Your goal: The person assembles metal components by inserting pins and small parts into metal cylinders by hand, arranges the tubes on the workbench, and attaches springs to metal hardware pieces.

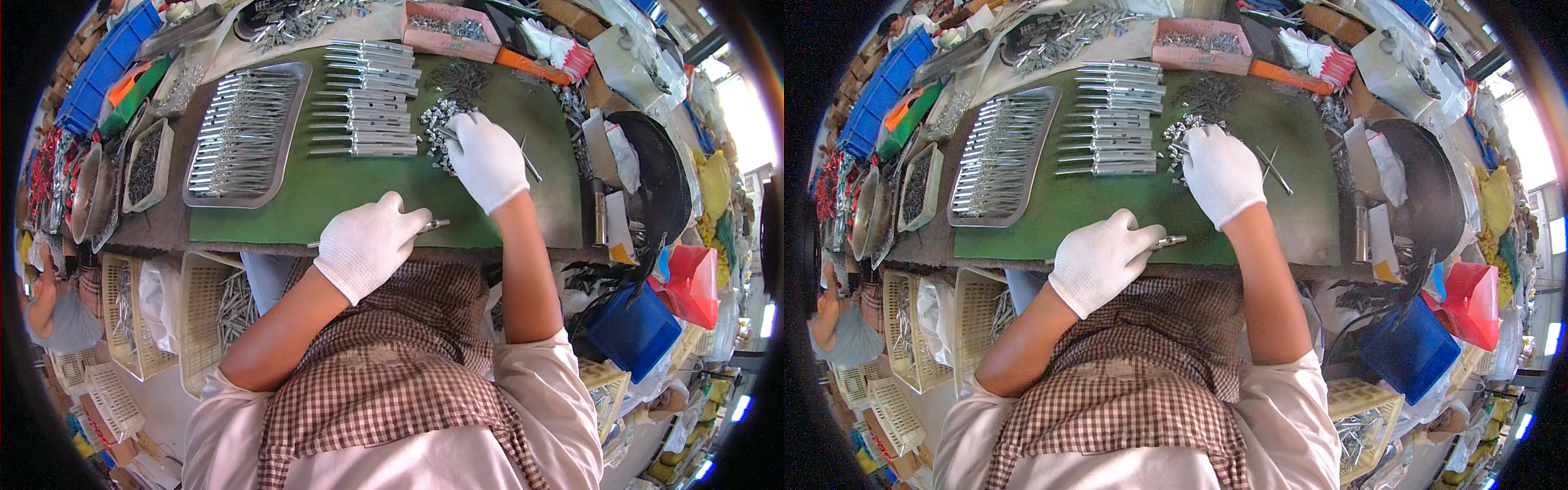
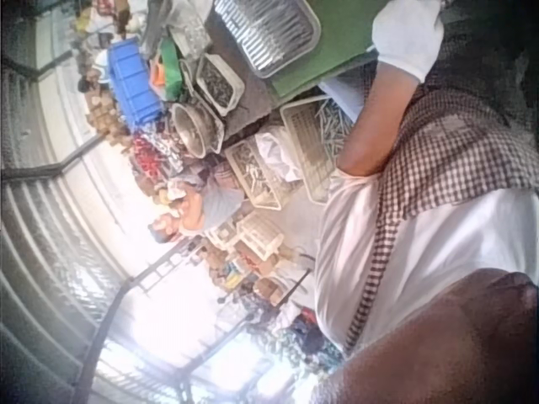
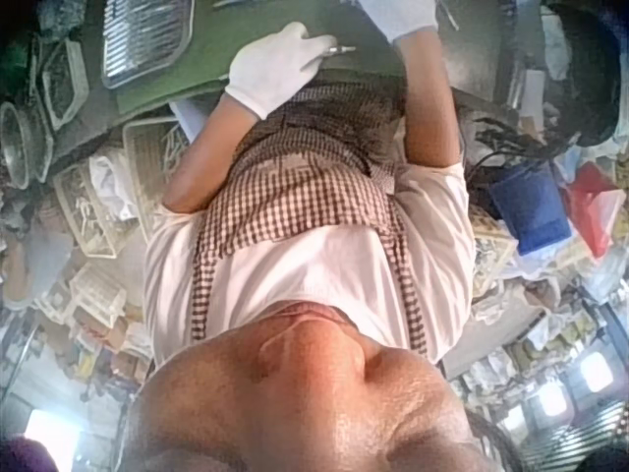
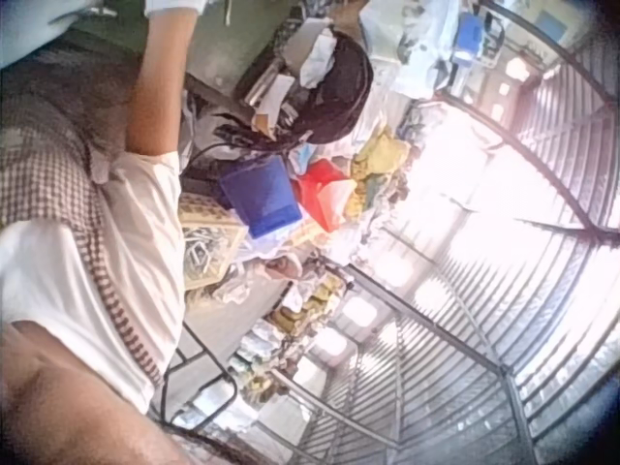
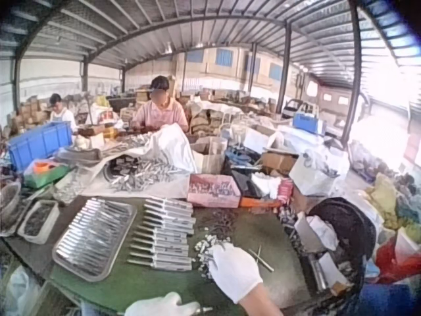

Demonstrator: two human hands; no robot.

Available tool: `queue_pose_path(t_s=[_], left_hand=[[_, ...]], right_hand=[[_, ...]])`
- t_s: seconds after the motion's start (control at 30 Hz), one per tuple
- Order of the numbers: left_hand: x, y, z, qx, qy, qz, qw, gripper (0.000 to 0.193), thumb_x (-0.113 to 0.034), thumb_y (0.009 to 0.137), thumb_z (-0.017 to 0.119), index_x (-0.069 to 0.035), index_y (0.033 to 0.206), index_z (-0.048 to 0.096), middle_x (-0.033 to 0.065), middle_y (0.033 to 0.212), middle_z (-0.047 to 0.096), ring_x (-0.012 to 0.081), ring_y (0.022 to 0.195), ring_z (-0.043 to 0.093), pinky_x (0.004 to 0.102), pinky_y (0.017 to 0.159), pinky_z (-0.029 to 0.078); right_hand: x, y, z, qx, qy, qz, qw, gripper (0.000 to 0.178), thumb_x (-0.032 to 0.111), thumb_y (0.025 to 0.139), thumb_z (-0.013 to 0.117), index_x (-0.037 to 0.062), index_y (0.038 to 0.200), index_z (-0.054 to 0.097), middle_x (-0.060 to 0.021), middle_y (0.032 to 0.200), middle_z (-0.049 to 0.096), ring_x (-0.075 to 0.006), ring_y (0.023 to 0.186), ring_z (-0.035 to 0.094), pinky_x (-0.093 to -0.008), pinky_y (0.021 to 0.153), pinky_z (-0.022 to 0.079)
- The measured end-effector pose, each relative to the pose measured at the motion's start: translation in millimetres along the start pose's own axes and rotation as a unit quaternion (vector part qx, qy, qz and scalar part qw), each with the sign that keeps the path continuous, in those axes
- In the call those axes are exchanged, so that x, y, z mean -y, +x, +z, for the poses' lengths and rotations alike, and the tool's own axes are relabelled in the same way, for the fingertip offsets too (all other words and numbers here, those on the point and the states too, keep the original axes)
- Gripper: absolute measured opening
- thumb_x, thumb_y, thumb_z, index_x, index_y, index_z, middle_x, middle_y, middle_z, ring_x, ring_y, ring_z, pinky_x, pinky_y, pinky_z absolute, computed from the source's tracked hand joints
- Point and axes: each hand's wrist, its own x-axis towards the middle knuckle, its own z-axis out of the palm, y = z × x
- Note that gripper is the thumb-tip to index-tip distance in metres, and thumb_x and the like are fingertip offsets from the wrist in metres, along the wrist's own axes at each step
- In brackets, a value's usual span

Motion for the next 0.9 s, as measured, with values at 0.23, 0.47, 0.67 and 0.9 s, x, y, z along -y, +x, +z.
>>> queue_pose_path(t_s=[0.23,0.47,0.67,0.9], left_hand=[[1.7,1.8,-2.7,0.019,-0.008,-0.009,1.0,0.025,-0.024,0.088,0.063,-0.021,0.112,0.067,0.0077,0.087,0.057,0.0275,0.069,0.065,0.0399,0.06,0.054],[0.5,-0.1,-3.0,0.001,-0.006,-0.005,1.0,0.021,-0.022,0.088,0.064,-0.02,0.108,0.067,0.0076,0.086,0.057,0.0273,0.07,0.064,0.0393,0.06,0.054],[-0.8,1.8,-4.7,0.019,-0.009,-0.008,1.0,0.02,-0.022,0.089,0.062,-0.021,0.108,0.068,0.0078,0.084,0.056,0.0279,0.068,0.064,0.0398,0.06,0.054],[2.2,1.5,-0.1,-0.005,-0.019,0.005,1.0,0.021,-0.022,0.089,0.061,-0.021,0.109,0.068,0.0075,0.084,0.056,0.0275,0.069,0.064,0.0404,0.061,0.054]], right_hand=[[26.8,-82.2,-10.8,0.003,0.312,0.035,0.949,0.012,0.007,0.084,0.069,0.0052,0.096,0.066,-0.0144,0.091,0.068,-0.035,0.084,0.067,-0.0421,0.072,0.053],[24.2,-87.7,-8.1,-0.042,0.275,0.005,0.96,0.011,0.013,0.08,0.075,0.0092,0.09,0.071,-0.0113,0.087,0.065,-0.0328,0.078,0.065,-0.0394,0.07,0.053],[2.3,-54.0,5.7,-0.063,0.107,0.041,0.991,0.01,0.013,0.083,0.071,0.0097,0.093,0.071,-0.0112,0.086,0.063,-0.0298,0.076,0.065,-0.04,0.067,0.051],[13.5,-53.1,2.9,0.003,-0.01,-0.05,0.999,0.012,0.013,0.081,0.069,0.0105,0.093,0.069,-0.0109,0.09,0.062,-0.0336,0.082,0.064,-0.0428,0.07,0.051]])
